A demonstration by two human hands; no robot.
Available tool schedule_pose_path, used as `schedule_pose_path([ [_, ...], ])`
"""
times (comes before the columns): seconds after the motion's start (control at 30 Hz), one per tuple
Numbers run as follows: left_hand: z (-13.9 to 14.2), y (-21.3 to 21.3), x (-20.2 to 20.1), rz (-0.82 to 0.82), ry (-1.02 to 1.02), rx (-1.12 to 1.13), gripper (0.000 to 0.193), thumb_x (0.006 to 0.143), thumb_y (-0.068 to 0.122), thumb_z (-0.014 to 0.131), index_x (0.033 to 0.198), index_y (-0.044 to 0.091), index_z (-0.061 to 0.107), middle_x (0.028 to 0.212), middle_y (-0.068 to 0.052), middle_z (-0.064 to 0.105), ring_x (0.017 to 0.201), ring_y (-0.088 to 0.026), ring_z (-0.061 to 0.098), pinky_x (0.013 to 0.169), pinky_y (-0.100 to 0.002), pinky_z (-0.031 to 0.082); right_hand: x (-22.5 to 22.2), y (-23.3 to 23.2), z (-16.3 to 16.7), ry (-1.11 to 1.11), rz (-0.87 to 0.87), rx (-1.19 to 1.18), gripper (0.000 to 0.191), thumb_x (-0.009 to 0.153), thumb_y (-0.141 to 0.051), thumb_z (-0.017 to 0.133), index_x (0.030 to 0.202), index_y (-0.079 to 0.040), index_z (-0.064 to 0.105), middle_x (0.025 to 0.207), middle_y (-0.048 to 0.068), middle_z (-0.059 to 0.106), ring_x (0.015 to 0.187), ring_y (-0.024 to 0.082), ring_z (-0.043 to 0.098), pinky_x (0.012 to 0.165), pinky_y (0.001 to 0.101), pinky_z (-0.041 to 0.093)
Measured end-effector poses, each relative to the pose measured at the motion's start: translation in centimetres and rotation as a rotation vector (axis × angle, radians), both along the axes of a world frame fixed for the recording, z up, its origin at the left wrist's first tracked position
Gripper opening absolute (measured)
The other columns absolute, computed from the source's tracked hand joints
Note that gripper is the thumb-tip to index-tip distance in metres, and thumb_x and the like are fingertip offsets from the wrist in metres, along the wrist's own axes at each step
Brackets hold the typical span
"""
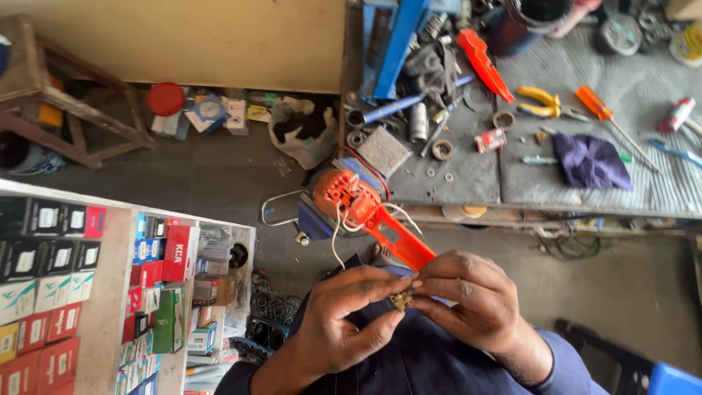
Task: The person assembles small brass-colored mechanical components at a cluttered workbench. They use pliers to grip and adjust the parts, then wipe them with a purple cloth. The person picks up additional small parts from the table and continues assembling them by hand.
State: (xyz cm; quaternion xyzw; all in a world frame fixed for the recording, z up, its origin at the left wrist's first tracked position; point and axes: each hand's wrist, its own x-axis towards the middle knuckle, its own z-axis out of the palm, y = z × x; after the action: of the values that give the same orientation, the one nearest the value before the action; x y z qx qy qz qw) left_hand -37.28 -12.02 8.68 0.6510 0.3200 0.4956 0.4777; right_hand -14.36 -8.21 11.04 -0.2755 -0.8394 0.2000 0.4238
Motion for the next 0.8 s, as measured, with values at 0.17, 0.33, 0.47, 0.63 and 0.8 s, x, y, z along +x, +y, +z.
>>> schedule_pose_path([
  [0.17, -0.2, -0.3, -0.8, -0.111, -0.002, -0.094, 0.035, 0.096, 0.014, 0.072, 0.127, -0.002, 0.07, 0.116, -0.014, 0.075, 0.103, -0.022, 0.076, 0.091, -0.031, 0.061, -0.7, -2.1, 0.5, -0.109, -0.099, 0.099, 0.031, 0.076, -0.013, 0.088, 0.104, -0.009, 0.073, 0.101, 0.006, 0.069, 0.086, 0.021, 0.074, 0.071, 0.0337, 0.059],
  [0.33, -0.2, -0.7, -1.4, -0.129, 0.005, -0.063, 0.038, 0.092, 0.018, 0.077, 0.124, -0.002, 0.07, 0.117, -0.015, 0.074, 0.106, -0.025, 0.076, 0.092, -0.033, 0.06, -1.4, -2.9, 1.3, -0.207, -0.102, 0.162, 0.028, 0.077, -0.012, 0.085, 0.103, -0.01, 0.074, 0.104, 0.003, 0.07, 0.089, 0.02, 0.072, 0.073, 0.0343, 0.059],
  [0.47, -0.5, -1.7, -1.8, -0.116, 0.028, -0.131, 0.037, 0.094, 0.018, 0.076, 0.125, -0.002, 0.071, 0.116, -0.015, 0.076, 0.104, -0.024, 0.077, 0.09, -0.032, 0.06, -2.1, -3.0, 1.5, -0.283, -0.065, 0.239, 0.028, 0.075, -0.011, 0.083, 0.102, -0.008, 0.073, 0.103, 0.003, 0.069, 0.091, 0.021, 0.071, 0.073, 0.0357, 0.059],
  [0.63, -1.2, -2.6, -3.1, -0.151, -0.028, -0.095, 0.033, 0.093, 0.017, 0.077, 0.121, -0.001, 0.073, 0.113, -0.014, 0.076, 0.102, -0.022, 0.077, 0.089, -0.031, 0.061, -2.5, -3.3, 1.4, -0.312, 0.018, 0.358, 0.03, 0.074, -0.012, 0.08, 0.102, -0.005, 0.072, 0.103, 0.007, 0.069, 0.092, 0.024, 0.072, 0.074, 0.0369, 0.061],
  [0.8, -1.7, -3.3, -4.0, -0.145, -0.136, -0.224, 0.037, 0.092, 0.018, 0.077, 0.123, -0.001, 0.074, 0.108, -0.013, 0.078, 0.096, -0.017, 0.077, 0.087, -0.029, 0.061, -2.9, -3.9, 0.5, -0.245, -0.074, 0.309, 0.028, 0.078, -0.015, 0.087, 0.099, -0.006, 0.071, 0.103, 0.006, 0.068, 0.089, 0.023, 0.072, 0.073, 0.0353, 0.059],
])
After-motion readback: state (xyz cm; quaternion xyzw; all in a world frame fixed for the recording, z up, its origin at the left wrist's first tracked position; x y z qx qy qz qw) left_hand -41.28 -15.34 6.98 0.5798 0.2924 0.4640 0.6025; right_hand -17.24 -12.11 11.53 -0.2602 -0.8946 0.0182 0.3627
